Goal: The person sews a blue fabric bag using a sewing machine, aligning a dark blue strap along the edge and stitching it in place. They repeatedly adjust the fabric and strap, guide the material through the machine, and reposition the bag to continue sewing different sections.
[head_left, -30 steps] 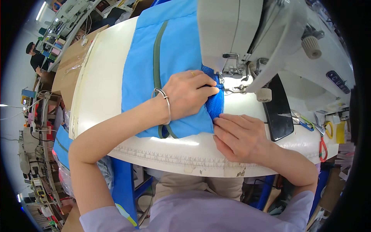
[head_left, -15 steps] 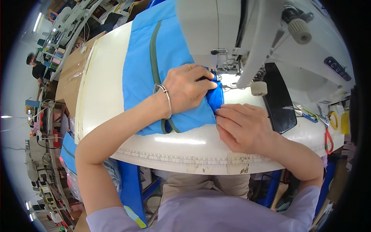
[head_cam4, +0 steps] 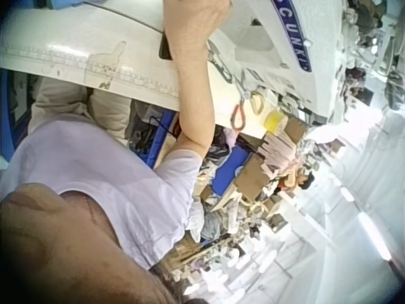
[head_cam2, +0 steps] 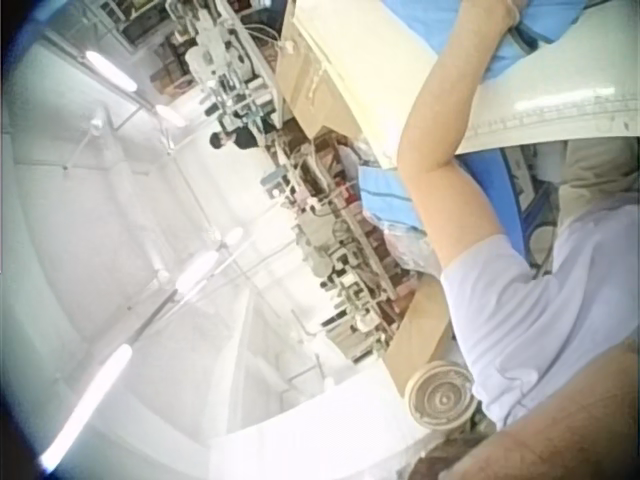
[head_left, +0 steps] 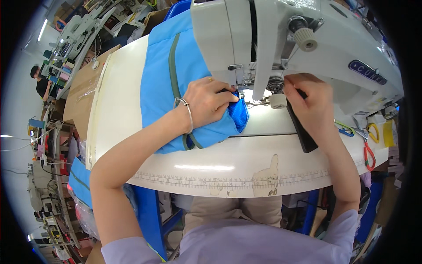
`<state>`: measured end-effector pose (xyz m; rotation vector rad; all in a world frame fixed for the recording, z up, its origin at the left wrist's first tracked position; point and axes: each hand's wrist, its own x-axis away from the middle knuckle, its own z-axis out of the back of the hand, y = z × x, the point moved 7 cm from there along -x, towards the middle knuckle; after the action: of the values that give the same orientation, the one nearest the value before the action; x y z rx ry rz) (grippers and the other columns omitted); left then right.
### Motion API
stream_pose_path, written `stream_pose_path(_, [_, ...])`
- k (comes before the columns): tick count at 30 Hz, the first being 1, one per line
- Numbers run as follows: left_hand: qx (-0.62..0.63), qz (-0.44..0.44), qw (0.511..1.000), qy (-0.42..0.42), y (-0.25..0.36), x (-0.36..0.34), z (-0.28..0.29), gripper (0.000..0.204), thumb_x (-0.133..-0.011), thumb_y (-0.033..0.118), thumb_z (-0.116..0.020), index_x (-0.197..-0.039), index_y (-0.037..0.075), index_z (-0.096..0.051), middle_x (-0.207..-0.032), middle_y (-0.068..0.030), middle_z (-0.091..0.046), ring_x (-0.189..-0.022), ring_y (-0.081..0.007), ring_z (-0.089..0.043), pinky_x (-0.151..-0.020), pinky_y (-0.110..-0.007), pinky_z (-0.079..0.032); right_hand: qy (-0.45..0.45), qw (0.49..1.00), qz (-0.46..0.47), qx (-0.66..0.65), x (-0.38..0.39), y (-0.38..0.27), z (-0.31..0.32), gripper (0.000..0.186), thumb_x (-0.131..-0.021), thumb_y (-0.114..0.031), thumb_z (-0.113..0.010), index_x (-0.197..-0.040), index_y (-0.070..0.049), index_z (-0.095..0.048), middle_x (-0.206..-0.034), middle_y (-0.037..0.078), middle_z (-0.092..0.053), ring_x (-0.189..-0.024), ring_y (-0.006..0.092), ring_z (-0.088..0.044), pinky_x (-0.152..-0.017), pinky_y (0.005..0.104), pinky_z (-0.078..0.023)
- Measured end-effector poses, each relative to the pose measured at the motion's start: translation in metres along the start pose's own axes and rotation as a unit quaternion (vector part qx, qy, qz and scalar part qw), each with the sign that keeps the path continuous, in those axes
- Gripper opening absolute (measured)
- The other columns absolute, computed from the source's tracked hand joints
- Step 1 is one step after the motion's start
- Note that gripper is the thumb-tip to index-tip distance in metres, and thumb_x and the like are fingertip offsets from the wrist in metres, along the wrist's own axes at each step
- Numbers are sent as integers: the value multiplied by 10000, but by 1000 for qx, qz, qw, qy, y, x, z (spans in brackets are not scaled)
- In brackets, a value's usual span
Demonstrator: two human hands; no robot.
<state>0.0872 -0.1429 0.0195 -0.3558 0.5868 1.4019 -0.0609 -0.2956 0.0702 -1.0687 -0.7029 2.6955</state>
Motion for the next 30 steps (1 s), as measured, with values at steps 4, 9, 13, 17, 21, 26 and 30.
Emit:
stream_pose_path(4, [6,-1,1000,-6,0,0,-3,138,-774,54,-746,-867,137,-804,-1008,-31,-769,-835,-240,-715,-723,-358,-587,37,998,29,47,0,9,0,166,-904,-190,-756,-889,-25,-768,-849,129,-751,-708,301,-707,-641,369,-550])
stream_pose_path(9, [0,5,1000,-23,0,3,-2,255,-748,12,-757,-937,174,-812,-993,-44,-789,-805,-235,-741,-721,-352,-595,68,991,60,98,2,7,-4,200,-891,-218,-773,-894,-19,-774,-882,125,-763,-725,299,-718,-647,368,-558])
stream_pose_path(13, [3,-32,999,-6,10,3,3,255,-737,8,-757,-925,174,-799,-1044,-26,-770,-822,-222,-726,-718,-346,-595,66,993,56,84,0,7,-1,188,-895,-205,-769,-884,-17,-773,-889,124,-765,-727,301,-720,-646,362,-559])
stream_pose_path(17, [2,-40,999,-5,14,8,5,259,-716,13,-762,-919,171,-786,-1056,-32,-748,-870,-235,-724,-718,-351,-595,38,997,44,60,2,1,-4,162,-902,-173,-751,-860,-17,-763,-839,118,-744,-687,304,-696,-634,373,-553])
stream_pose_path(21, [9,-46,999,10,12,7,0,246,-716,34,-763,-917,174,-782,-1049,-35,-747,-858,-241,-719,-731,-352,-592,-42,977,203,45,25,-29,-25,88,-858,-115,-731,-841,-30,-739,-795,81,-681,-692,273,-666,-637,377,-541])
stream_pose_path(26, [4,-20,1000,1,7,5,-1,202,-736,57,-760,-899,175,-777,-1005,-34,-736,-837,-250,-710,-724,-361,-578,-86,946,314,-1,56,-64,-58,127,-747,-86,-733,-841,-9,-695,-841,82,-649,-824,228,-665,-681,348,-540])
stream_pose_path(30, [13,-9,1000,15,5,7,-2,181,-735,53,-758,-866,177,-768,-970,-25,-726,-850,-240,-707,-714,-363,-573,-119,944,309,3,58,-67,-61,140,-734,-85,-733,-831,2,-684,-862,91,-665,-871,227,-673,-690,337,-544])
